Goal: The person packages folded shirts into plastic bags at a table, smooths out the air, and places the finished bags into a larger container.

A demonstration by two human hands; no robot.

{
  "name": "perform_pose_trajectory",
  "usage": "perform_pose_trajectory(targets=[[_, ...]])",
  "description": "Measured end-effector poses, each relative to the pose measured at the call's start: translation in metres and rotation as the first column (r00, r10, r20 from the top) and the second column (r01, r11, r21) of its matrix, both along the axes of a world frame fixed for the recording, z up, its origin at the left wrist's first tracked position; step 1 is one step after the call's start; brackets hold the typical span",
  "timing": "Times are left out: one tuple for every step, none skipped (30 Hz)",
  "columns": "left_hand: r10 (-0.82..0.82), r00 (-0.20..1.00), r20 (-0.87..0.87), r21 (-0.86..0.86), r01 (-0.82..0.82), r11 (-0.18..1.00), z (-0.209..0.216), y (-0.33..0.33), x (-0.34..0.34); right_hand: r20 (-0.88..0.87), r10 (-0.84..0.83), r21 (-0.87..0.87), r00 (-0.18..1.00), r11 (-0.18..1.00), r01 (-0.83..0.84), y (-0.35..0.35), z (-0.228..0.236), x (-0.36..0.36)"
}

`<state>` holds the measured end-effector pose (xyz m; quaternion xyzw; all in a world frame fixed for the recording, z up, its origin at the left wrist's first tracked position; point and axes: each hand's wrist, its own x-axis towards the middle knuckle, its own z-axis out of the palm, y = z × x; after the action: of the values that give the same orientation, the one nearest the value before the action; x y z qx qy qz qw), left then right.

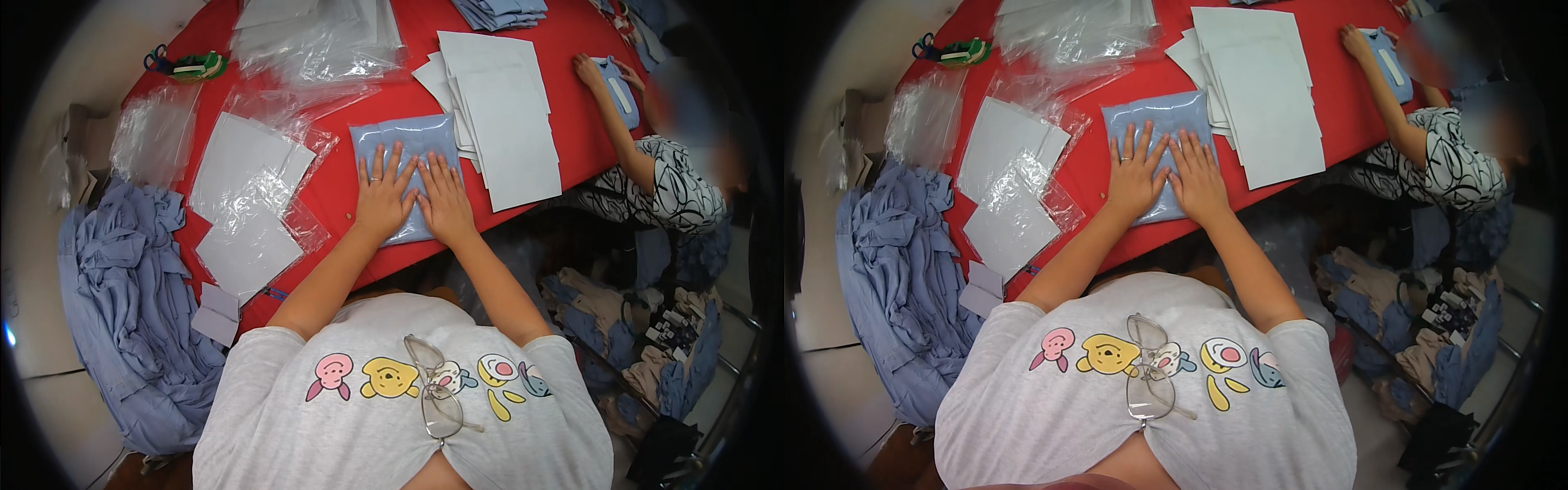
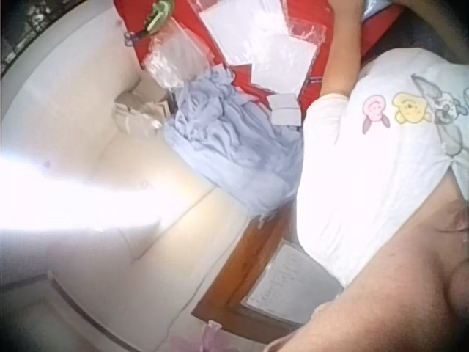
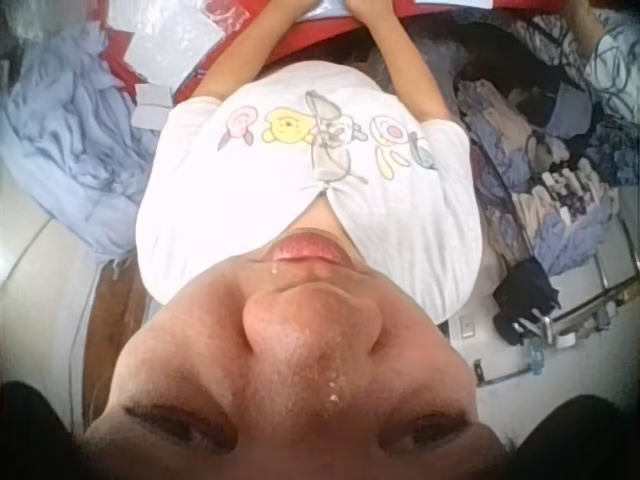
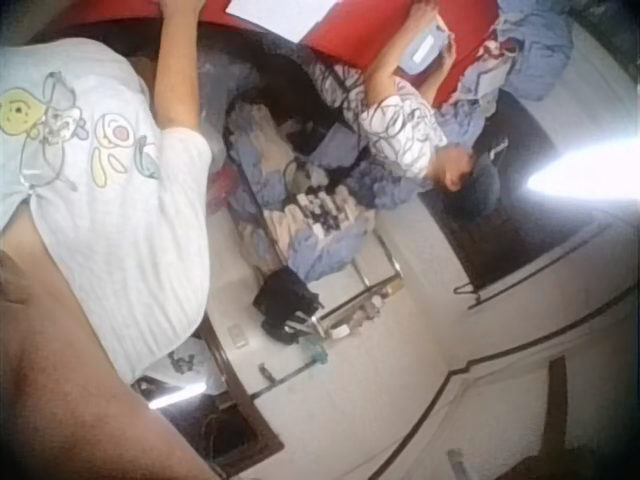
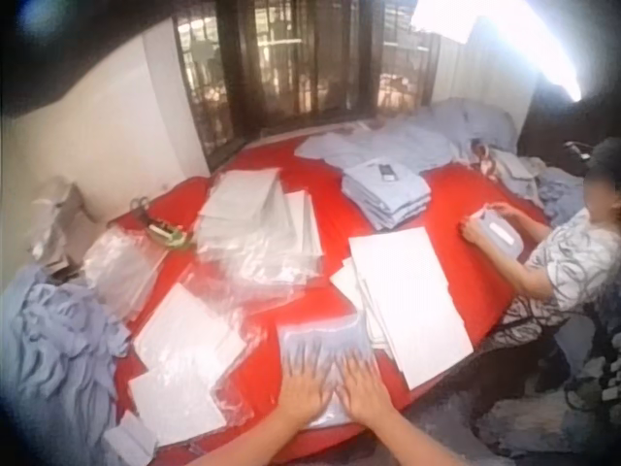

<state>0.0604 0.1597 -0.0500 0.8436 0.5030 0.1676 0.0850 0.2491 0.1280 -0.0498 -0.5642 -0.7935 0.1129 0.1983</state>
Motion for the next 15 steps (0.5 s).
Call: perform_pose_trajectory(targets=[[-0.002, 1.000, 0.001, -0.010, 0.002, 1.000, 0.000, 0.000, 0.000, 0.002, 0.002, -0.004, 1.000, 1.000, -0.002, 0.000, 0.001, 0.000], [-0.005, 1.000, 0.001, -0.020, 0.005, 1.000, -0.001, 0.000, 0.000, -0.001, 0.001, -0.014, 1.000, 1.000, -0.001, 0.000, 0.002, 0.000], [-0.007, 1.000, 0.002, -0.030, 0.007, 1.000, -0.002, 0.000, 0.000, -0.003, 0.001, -0.024, 1.000, 1.000, -0.001, 0.000, 0.002, -0.001], [-0.007, 1.000, -0.001, -0.037, 0.007, 0.999, -0.001, 0.001, 0.000, -0.006, -0.002, -0.031, 1.000, 1.000, 0.002, 0.001, 0.003, -0.001], [-0.008, 1.000, -0.004, -0.045, 0.008, 0.999, -0.001, 0.001, 0.000, 0.000, -0.004, -0.029, 1.000, 1.000, 0.004, 0.001, 0.003, -0.001], [-0.010, 1.000, -0.007, -0.052, 0.010, 0.999, -0.001, 0.001, 0.000, 0.006, -0.007, -0.026, 1.000, 1.000, 0.007, 0.000, 0.002, -0.002], [-0.008, 1.000, -0.001, -0.056, 0.008, 0.998, 0.000, 0.002, 0.000, 0.016, -0.012, -0.017, 1.000, 1.000, 0.013, 0.001, 0.004, -0.001], [-0.007, 1.000, 0.006, -0.059, 0.008, 0.998, 0.000, 0.002, 0.000, 0.019, -0.008, -0.013, 1.000, 1.000, 0.008, 0.003, 0.002, 0.000], [-0.007, 1.000, 0.012, -0.061, 0.008, 0.998, 0.000, 0.002, 0.000, 0.022, -0.004, -0.008, 1.000, 1.000, 0.004, 0.003, -0.001, 0.000], [-0.009, 1.000, 0.014, -0.060, 0.010, 0.998, 0.001, 0.004, 0.001, 0.026, -0.001, 0.003, 1.000, 1.000, 0.001, 0.004, -0.002, 0.001], [-0.011, 1.000, 0.016, -0.058, 0.012, 0.998, 0.001, 0.005, 0.002, 0.013, 0.004, 0.008, 1.000, 1.000, -0.004, 0.005, -0.002, 0.002], [-0.013, 1.000, 0.018, -0.055, 0.014, 0.998, 0.002, 0.006, 0.002, 0.000, 0.008, 0.013, 1.000, 1.000, -0.008, 0.006, -0.001, 0.005], [-0.017, 0.999, 0.033, -0.055, 0.019, 0.998, 0.000, 0.008, 0.002, -0.013, 0.012, 0.024, 1.000, 1.000, -0.012, 0.010, 0.003, 0.006], [-0.021, 0.999, 0.048, -0.055, 0.023, 0.998, -0.001, 0.008, 0.000, -0.112, -0.080, 0.010, 0.990, 0.997, 0.082, 0.011, 0.006, 0.005], [-0.024, 0.998, 0.063, -0.055, 0.028, 0.998, -0.002, 0.008, -0.002, -0.211, -0.170, -0.013, 0.963, 0.985, 0.171, 0.010, 0.010, 0.003]])
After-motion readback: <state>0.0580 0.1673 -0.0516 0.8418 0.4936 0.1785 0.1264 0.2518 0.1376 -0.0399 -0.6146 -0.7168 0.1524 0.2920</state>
